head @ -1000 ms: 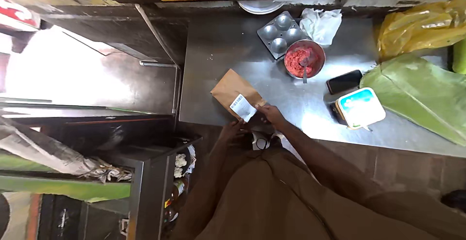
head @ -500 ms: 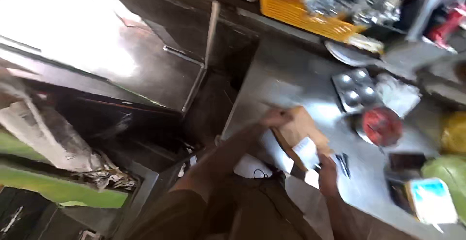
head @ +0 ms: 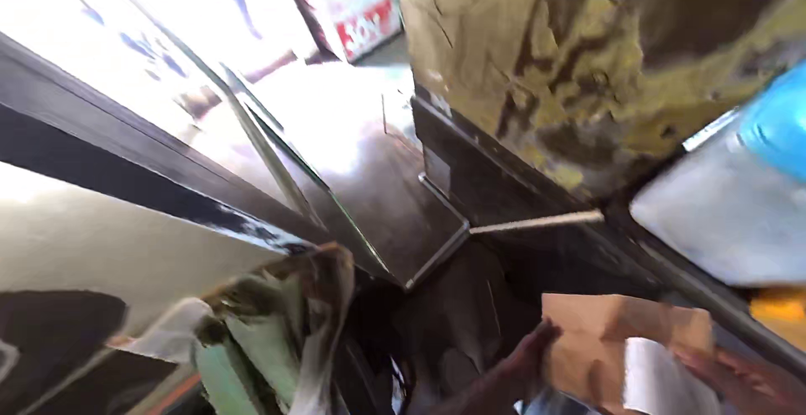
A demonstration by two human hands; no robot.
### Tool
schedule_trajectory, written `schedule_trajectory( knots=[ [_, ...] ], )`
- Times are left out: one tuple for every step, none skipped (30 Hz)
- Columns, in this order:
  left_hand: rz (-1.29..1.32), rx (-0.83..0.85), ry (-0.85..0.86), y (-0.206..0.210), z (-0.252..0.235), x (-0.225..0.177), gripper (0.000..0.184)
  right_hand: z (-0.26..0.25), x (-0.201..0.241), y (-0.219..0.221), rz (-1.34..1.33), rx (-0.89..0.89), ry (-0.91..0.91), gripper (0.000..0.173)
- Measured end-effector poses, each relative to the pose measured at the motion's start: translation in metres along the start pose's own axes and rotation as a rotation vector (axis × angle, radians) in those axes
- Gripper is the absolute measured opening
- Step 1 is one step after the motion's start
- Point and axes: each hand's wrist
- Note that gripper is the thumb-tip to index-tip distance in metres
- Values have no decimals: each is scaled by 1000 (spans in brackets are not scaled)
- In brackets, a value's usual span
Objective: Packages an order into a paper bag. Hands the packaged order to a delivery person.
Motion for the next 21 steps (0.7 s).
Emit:
schedule_trajectory(
  knots=[
    [34, -56, 81, -11, 8, -39, 53, -31, 26, 19, 28, 42, -74, 32],
    [52, -113, 177, -22, 16, -78, 51, -64, 51, 40, 45, 79, -136, 35],
    [76, -166, 276, -37, 20, -117, 49, -99, 76, 62, 63, 107, -206, 38],
    [85, -203, 382, -54, 22, -154, 47, -134, 101, 84, 77, 136, -279, 41],
    [71, -214, 493, -72, 21, -191, 47, -168, 129, 105, 111, 170, -346, 44],
    [57, -223, 576, -84, 24, -230, 52, -199, 160, 124, 163, 205, -395, 48],
    [64, -231, 638, -92, 28, -266, 61, -227, 192, 142, 235, 245, -424, 54],
    [90, -228, 695, -103, 32, -299, 71, -250, 222, 161, 296, 286, -451, 60],
    [116, -309, 777, -99, 37, -336, 74, -274, 251, 180, 322, 312, -499, 62],
    [143, -409, 887, -85, 41, -379, 71, -304, 280, 199, 311, 309, -581, 56],
    [203, -437, 993, -84, 38, -423, 72, -339, 309, 218, 297, 294, -657, 49],
    [287, -430, 1094, -98, 31, -460, 76, -372, 336, 238, 283, 276, -716, 45],
    [336, -437, 1178, -110, 26, -493, 73, -402, 363, 256, 276, 255, -763, 44],
    [398, -436, 1251, -124, 24, -529, 69, -432, 393, 273, 266, 244, -798, 44],
    [409, -474, 1320, -135, 23, -563, 63, -461, 424, 289, 258, 237, -827, 44],
    [386, -545, 1388, -142, 24, -595, 63, -489, 455, 303, 266, 237, -843, 44],
    [360, -622, 1457, -152, 23, -624, 67, -517, 485, 319, 274, 249, -852, 44],
    [303, -658, 1549, -161, 23, -654, 73, -548, 511, 338, 273, 262, -862, 43],
    [239, -694, 1606, -169, 24, -685, 73, -580, 535, 359, 255, 278, -885, 42],
    [216, -743, 1640, -184, 22, -718, 67, -613, 557, 383, 221, 300, -911, 40],
    [226, -780, 1663, -206, 16, -750, 61, -648, 578, 408, 167, 326, -945, 38]
  ],
)
Point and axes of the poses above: each hand's wrist, its own z-axis away from the middle knuckle, its own y-axis out of the palm, x = y × z, and after that the axes turned 5 degrees about -x, right-handed
